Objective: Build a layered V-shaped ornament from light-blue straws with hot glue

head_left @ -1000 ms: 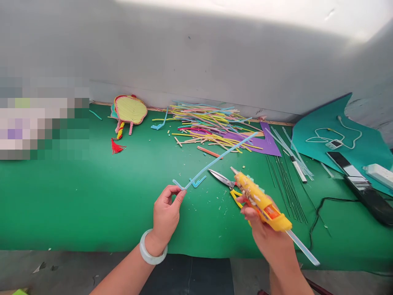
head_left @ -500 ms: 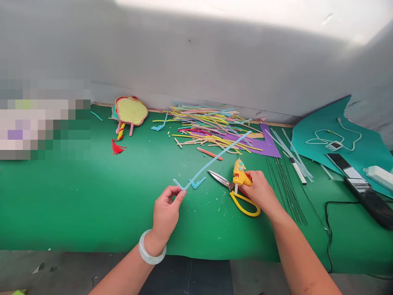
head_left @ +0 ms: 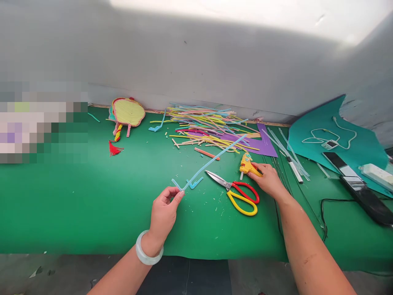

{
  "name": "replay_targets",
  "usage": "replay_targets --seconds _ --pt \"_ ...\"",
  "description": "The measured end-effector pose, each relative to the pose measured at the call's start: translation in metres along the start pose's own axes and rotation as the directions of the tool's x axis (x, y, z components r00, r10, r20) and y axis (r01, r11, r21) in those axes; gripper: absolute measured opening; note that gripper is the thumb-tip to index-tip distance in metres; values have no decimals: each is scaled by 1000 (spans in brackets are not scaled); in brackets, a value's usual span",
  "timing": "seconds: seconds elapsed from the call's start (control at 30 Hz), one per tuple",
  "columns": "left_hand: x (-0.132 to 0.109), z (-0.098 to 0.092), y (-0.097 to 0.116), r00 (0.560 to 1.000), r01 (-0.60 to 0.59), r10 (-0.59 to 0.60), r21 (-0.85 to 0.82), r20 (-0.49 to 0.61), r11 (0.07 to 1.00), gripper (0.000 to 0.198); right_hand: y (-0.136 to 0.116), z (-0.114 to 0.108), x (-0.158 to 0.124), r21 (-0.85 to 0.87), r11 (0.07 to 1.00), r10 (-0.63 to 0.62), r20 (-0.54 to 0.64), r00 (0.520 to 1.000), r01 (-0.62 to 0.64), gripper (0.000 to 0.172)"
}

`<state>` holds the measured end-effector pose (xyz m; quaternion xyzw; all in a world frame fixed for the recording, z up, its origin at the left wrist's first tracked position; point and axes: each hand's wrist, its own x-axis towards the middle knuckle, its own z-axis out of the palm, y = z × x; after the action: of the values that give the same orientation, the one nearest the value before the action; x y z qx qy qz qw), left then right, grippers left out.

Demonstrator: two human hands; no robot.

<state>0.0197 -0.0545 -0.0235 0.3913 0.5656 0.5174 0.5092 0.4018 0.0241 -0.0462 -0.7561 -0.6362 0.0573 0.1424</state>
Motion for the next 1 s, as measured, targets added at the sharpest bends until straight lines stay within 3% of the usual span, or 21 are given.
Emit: replay_targets --seconds 0.1,0.17,0.27,0.3,0.33,0.4,0.43,0.47,0.5,0.53,0.6,0.67,0.73,1.0 --pt "-1 0 2 1000 8 -8 -4 3 1000 28 -6 -4 -8 -64 998 -8 -62 998 4 53" --pt "-3 1 3 1000 19 -19 -6 9 1000 29 -25 -10 -21 -97 995 -58 -225 973 37 48" --pt "-6 3 6 998 45 -45 13 35 999 30 -69 -19 -51 -4 983 -159 -506 848 182 33" --pt "-8 4 7 997 53 -54 21 49 998 30 -87 -22 -61 50 973 -156 -573 805 225 27" --pt "-9 5 8 996 60 -61 29 64 998 31 -104 -24 -71 118 956 -150 -593 791 269 23" --pt "-12 8 10 993 75 -78 39 92 996 31 -135 -27 -88 334 895 -93 -508 856 296 25" --pt "-14 9 10 991 82 -86 43 101 996 31 -148 -27 -93 472 853 -17 -401 916 223 29" --pt "-15 11 11 990 90 -94 45 107 995 31 -159 -27 -96 609 787 48 -226 973 103 34" --pt "-17 12 12 989 96 -101 46 111 994 32 -167 -27 -97 717 697 74 -36 997 -26 39" --pt "-18 13 13 988 101 -106 47 115 994 32 -174 -26 -96 783 607 68 123 990 -139 43" --pt "-19 15 14 986 108 -113 48 124 993 33 -182 -24 -93 850 450 40 289 957 -275 45" --pt "-19 15 15 983 113 -120 56 140 992 33 -186 -22 -88 886 346 48 312 949 -309 44" --pt "-18 14 16 980 120 -130 69 150 990 34 -189 -21 -85 898 300 67 317 946 -322 43" --pt "-10 13 14 977 128 -145 120 153 985 34 -195 -15 -76 858 305 3 434 901 -414 36"
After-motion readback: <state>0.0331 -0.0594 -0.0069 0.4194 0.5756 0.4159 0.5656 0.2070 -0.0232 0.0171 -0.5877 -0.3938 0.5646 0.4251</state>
